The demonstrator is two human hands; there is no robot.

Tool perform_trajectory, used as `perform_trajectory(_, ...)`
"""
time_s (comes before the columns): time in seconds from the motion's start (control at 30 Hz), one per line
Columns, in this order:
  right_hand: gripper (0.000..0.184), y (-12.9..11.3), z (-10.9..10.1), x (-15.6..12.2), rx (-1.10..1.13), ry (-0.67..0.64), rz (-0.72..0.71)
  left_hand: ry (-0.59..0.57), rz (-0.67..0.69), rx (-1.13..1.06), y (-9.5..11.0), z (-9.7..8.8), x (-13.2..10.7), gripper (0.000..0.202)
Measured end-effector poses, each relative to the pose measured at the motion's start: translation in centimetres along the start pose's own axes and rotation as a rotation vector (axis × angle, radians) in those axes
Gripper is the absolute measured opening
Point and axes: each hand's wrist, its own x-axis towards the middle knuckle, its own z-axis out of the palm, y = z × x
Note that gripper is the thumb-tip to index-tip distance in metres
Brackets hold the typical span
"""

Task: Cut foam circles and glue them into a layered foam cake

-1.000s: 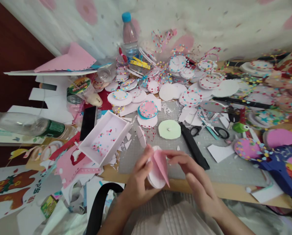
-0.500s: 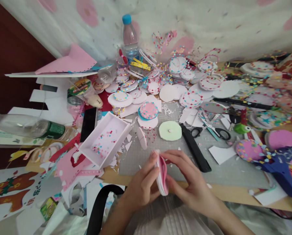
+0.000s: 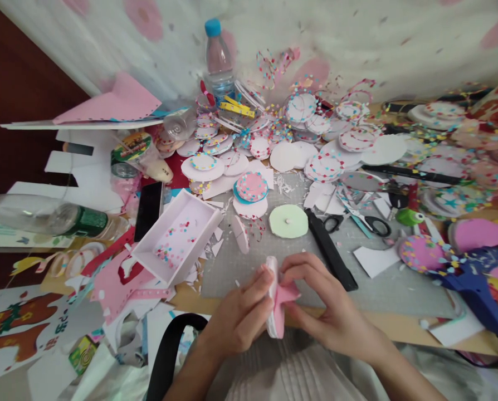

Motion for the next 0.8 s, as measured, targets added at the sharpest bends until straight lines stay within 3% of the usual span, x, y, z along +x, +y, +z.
perform_trajectory(0.13,0.027,-0.3,-0.4,0.0,0.007,-0.041,-0.019,0.006,0.101,0.004,-0.2,0.0,-0.1,0.059)
perform_trajectory(0.4,0.017,-0.8,-0.9,-0.2,0.011,-0.096,-0.068,-0.019,0.000,-0.179,-0.3,-0.5,-1.6,0.064)
perform_trajectory(0.57,0.027,-1.0,-0.5,-0.2,0.078,-0.089,-0.053,-0.037,0.131,-0.022,-0.7,-1.1,-0.7,0.048)
perform_trajectory(0.67,0.036,-1.0,-0.3,-0.3,0.102,-0.067,-0.044,-0.058,0.226,0.033,-0.9,-1.2,-0.2,0.051)
perform_trajectory(0.8,0.032,-1.0,-0.1,-0.3,0.104,-0.050,-0.053,-0.044,0.163,0.035,-0.6,-1.0,-0.1,0.061)
